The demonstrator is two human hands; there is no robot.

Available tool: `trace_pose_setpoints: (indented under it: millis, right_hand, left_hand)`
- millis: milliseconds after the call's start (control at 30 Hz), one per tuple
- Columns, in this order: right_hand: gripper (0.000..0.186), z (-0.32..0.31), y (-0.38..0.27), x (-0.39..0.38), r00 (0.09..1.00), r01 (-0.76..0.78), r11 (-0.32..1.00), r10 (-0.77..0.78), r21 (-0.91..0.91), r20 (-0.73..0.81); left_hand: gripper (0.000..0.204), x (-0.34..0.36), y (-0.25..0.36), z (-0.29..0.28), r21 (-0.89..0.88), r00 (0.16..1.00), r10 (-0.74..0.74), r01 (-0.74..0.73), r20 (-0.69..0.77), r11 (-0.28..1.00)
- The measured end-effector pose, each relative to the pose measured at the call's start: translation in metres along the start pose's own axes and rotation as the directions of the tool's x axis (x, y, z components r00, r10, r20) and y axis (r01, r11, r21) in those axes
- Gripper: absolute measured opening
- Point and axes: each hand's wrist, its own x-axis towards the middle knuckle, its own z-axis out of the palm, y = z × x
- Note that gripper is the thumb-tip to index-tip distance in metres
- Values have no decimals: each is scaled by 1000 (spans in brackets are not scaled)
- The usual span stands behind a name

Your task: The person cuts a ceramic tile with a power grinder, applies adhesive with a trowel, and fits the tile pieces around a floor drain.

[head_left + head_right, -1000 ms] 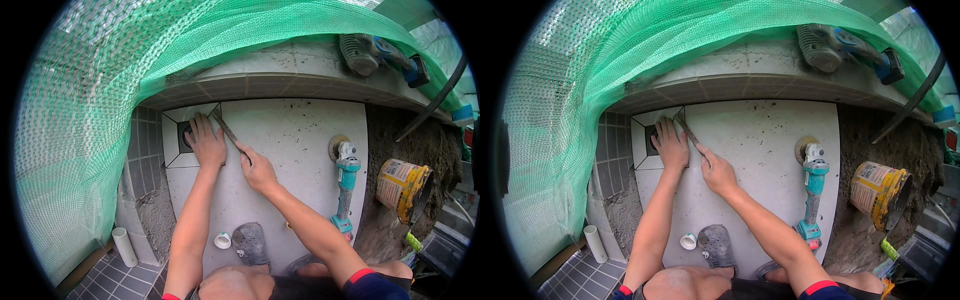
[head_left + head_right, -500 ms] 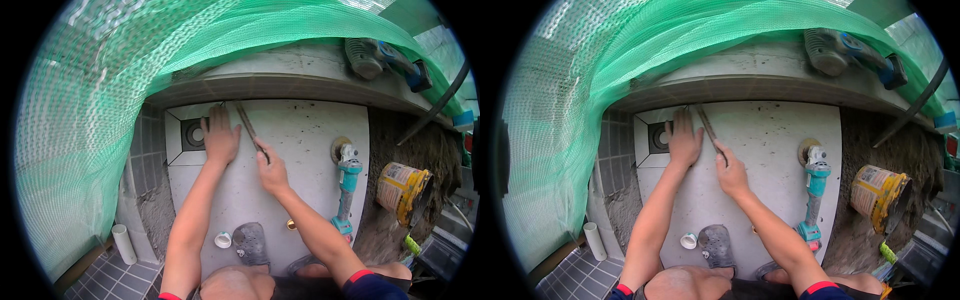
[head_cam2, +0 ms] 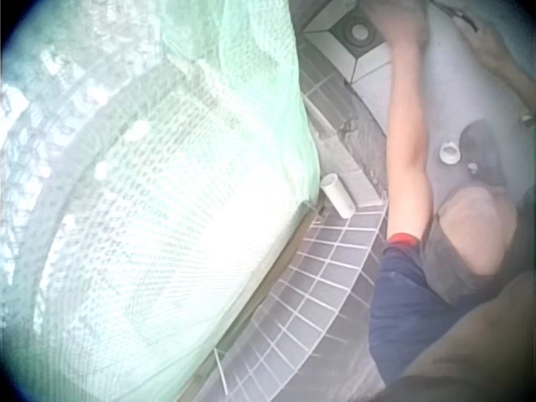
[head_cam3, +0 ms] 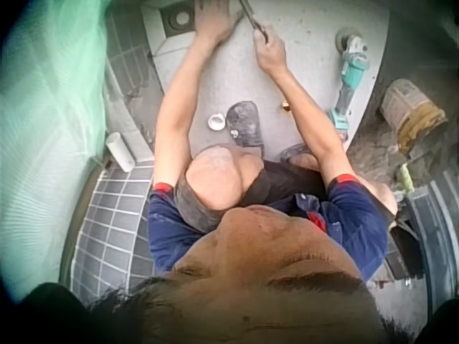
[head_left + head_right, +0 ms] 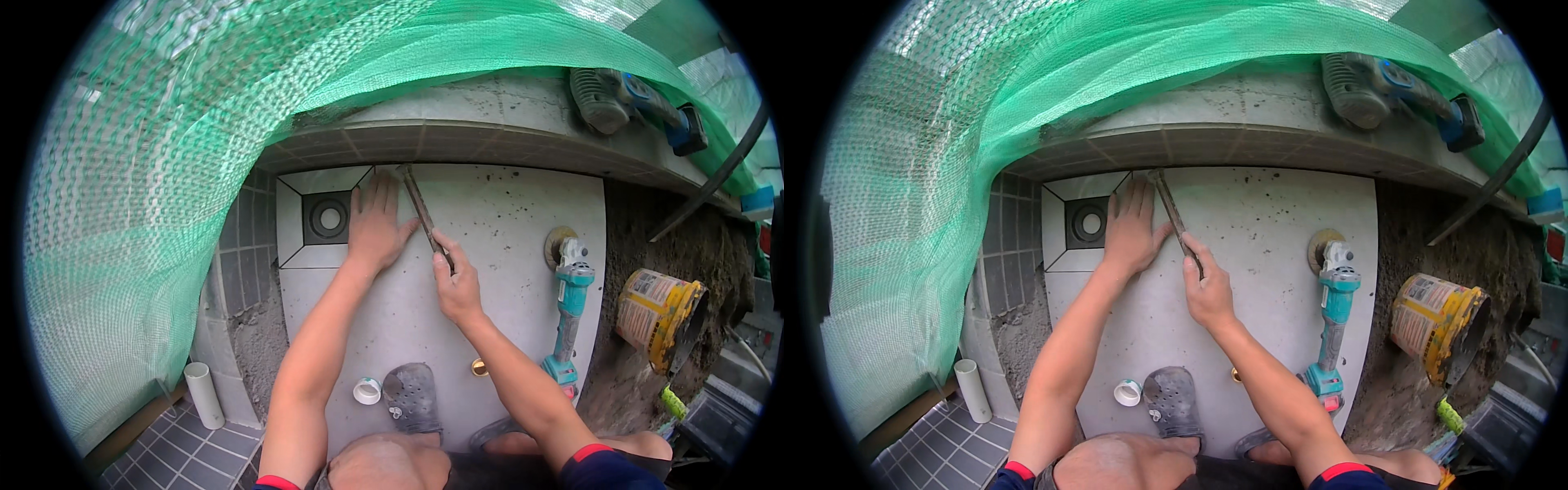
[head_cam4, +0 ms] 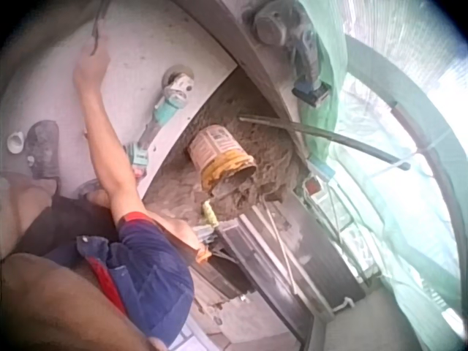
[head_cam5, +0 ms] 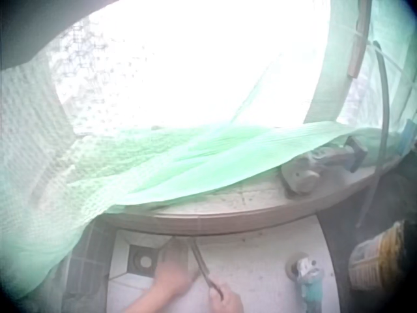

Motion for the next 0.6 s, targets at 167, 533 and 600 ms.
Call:
trace_pose_setpoints:
  millis: [167,533,600]
  right_hand:
    - [38,9,-5,5,998,6,998,-2,-64,65]
    - [37,79,-20,24,990,112,979,-94,-168,109]
    - [37,82,-18,26,990,93,979,-72,-183,119]
  left_hand:
    - [73,-6,-43,12,181,971,-193,217,-143,959]
    - [54,-3,-115,-16,-114,887,-341,321,-310,940]
    - [54,-3,-118,-14,-123,890,-311,287,-333,950]
